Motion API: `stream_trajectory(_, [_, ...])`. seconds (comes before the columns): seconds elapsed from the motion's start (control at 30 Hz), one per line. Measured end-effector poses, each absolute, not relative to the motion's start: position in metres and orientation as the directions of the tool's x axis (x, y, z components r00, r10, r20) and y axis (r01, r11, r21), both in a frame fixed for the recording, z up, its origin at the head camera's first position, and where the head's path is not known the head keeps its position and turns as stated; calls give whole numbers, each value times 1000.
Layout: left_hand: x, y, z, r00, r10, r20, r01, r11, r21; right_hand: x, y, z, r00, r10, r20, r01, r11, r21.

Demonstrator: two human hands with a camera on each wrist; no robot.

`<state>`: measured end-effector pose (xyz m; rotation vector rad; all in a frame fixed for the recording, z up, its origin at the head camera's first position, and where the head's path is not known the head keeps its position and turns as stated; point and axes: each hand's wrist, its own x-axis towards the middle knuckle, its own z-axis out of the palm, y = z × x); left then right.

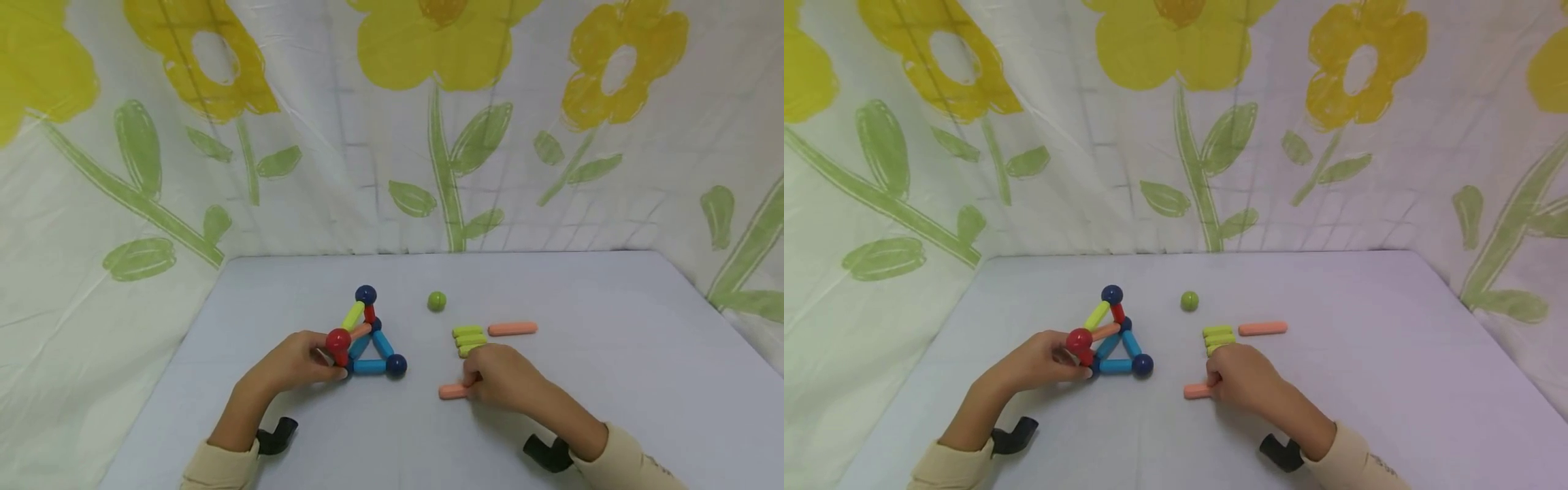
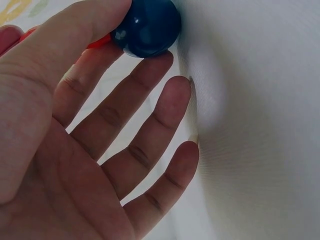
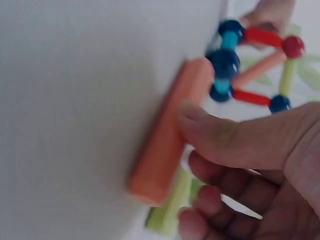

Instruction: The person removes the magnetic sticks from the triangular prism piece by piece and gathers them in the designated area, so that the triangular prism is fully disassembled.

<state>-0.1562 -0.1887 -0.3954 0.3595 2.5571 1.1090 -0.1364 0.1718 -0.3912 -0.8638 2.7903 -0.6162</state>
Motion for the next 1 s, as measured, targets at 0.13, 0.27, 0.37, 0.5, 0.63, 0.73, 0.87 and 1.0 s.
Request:
stream_trajectory(0.13, [-157, -189, -396, -908, 373, -191, 113, 655, 747, -137, 195, -382, -820, -567, -77, -493, 768, -408])
stream_trajectory(0.27, [-157, -189, -395, -903, 386, -187, 122, 649, 751, -147, 223, -379, -846, -525, -91, -469, 814, -343])
stream_trajectory(0.37, [-157, -189, -394, -903, 387, -186, 124, 650, 750, -160, 242, -380, -869, -489, -74, -447, 842, -303])
stream_trajectory(0.5, [-157, -189, -394, -906, 373, -198, 106, 654, 749, -176, 254, -384, -882, -468, -44, -434, 847, -308])
stream_trajectory(0.63, [-156, -189, -395, -905, 376, -198, 104, 648, 755, -184, 255, -388, -890, -456, 0, -436, 851, -295])
stream_trajectory(0.73, [-157, -190, -395, -904, 384, -190, 114, 642, 759, -187, 253, -389, -892, -450, 37, -442, 856, -268])
stream_trajectory(0.87, [-157, -190, -395, -904, 382, -191, 111, 642, 759, -189, 251, -390, -897, -440, 41, -434, 861, -267])
stream_trajectory(1.0, [-156, -190, -395, -904, 383, -190, 113, 643, 758, -190, 250, -390, -894, -440, 78, -444, 855, -266])
